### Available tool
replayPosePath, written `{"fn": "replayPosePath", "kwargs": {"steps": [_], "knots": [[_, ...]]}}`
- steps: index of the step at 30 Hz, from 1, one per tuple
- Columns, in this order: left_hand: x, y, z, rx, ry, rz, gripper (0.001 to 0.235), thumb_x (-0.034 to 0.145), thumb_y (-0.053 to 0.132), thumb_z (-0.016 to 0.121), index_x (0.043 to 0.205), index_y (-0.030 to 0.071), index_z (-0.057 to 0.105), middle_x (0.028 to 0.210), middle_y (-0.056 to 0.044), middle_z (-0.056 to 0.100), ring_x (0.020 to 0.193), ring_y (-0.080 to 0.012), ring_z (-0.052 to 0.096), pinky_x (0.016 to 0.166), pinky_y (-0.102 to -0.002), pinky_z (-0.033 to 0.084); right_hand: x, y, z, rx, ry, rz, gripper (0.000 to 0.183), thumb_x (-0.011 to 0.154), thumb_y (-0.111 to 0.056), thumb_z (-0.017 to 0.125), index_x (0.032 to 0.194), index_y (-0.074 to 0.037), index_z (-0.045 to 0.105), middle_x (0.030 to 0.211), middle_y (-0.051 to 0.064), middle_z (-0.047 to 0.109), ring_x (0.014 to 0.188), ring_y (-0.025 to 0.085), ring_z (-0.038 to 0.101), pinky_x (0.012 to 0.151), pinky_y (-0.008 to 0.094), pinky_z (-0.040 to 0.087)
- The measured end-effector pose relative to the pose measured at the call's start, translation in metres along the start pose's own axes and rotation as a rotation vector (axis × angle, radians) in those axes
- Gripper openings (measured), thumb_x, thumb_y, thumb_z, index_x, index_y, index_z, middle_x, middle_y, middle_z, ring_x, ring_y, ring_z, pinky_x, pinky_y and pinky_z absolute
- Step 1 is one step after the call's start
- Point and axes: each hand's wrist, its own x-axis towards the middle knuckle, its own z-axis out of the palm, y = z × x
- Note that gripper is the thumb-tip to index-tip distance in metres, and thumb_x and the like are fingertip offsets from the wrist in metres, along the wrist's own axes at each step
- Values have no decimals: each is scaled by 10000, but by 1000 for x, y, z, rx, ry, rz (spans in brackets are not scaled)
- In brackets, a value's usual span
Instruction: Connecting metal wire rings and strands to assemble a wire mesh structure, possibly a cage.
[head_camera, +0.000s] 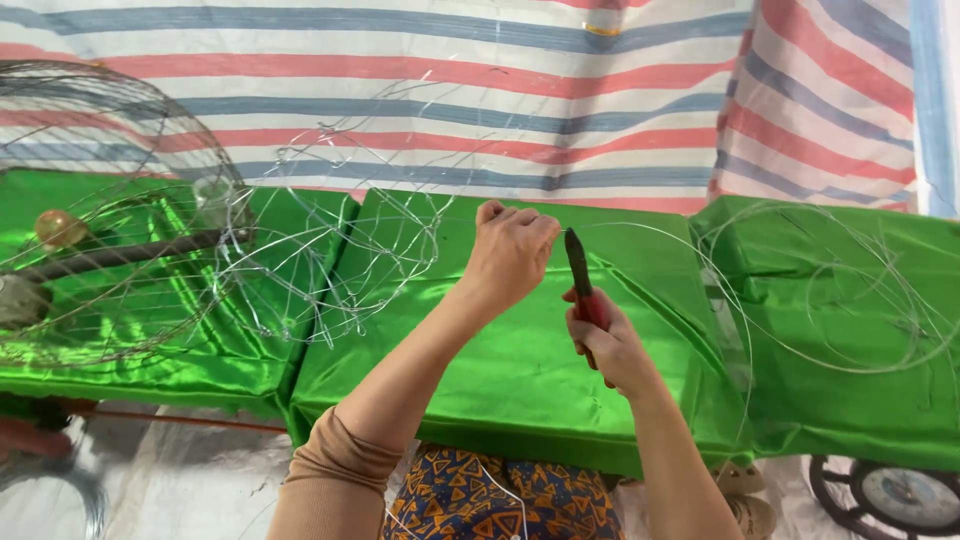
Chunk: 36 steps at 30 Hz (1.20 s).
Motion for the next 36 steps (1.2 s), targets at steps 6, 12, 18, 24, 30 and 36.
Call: {"fn": "replayPosePath", "kwargs": {"steps": [6,12,18,24,30,36], "knots": [[5,-10,-35,-678,-55,-161,103,1027,197,625,970,203,712,742,17,646,738,-262,689,850,-341,420,6,7,14,877,-459,-39,512,768,-81,638,1247,67,536,842,213,588,701,288,587,567,424,523],[11,-20,-29,-724,-77,-175,102,1003,161,641,932,181,711,718,0,649,724,-268,691,826,-336,435,19,3,2,788,-504,-29,490,795,-93,567,1262,56,554,844,169,604,671,276,628,509,398,523],[7,-15,32,-128,-87,-85,90,886,140,654,804,164,681,643,-22,633,635,-246,670,762,-396,393,30,8,11,-463,218,-192,383,883,-75,574,1264,-100,548,845,237,585,728,447,610,656,516,469],[5,8,67,160,-79,-143,112,765,16,616,735,117,656,628,-57,634,574,-267,651,771,-432,381,45,25,21,-951,617,-356,388,1000,-198,556,1332,-27,449,909,169,499,788,438,603,622,555,535],[17,2,27,-289,-19,-47,112,935,111,607,870,190,653,688,-18,623,668,-266,675,810,-391,405,19,5,-12,222,36,41,332,875,-64,609,1205,-91,583,632,80,541,414,227,526,386,324,428],[16,6,18,-906,-146,-127,123,1012,147,637,919,183,708,674,24,645,682,-266,663,870,-324,432,16,64,-16,1309,-820,-47,517,780,-167,629,1259,-25,495,709,105,411,533,240,468,447,437,463]]}}
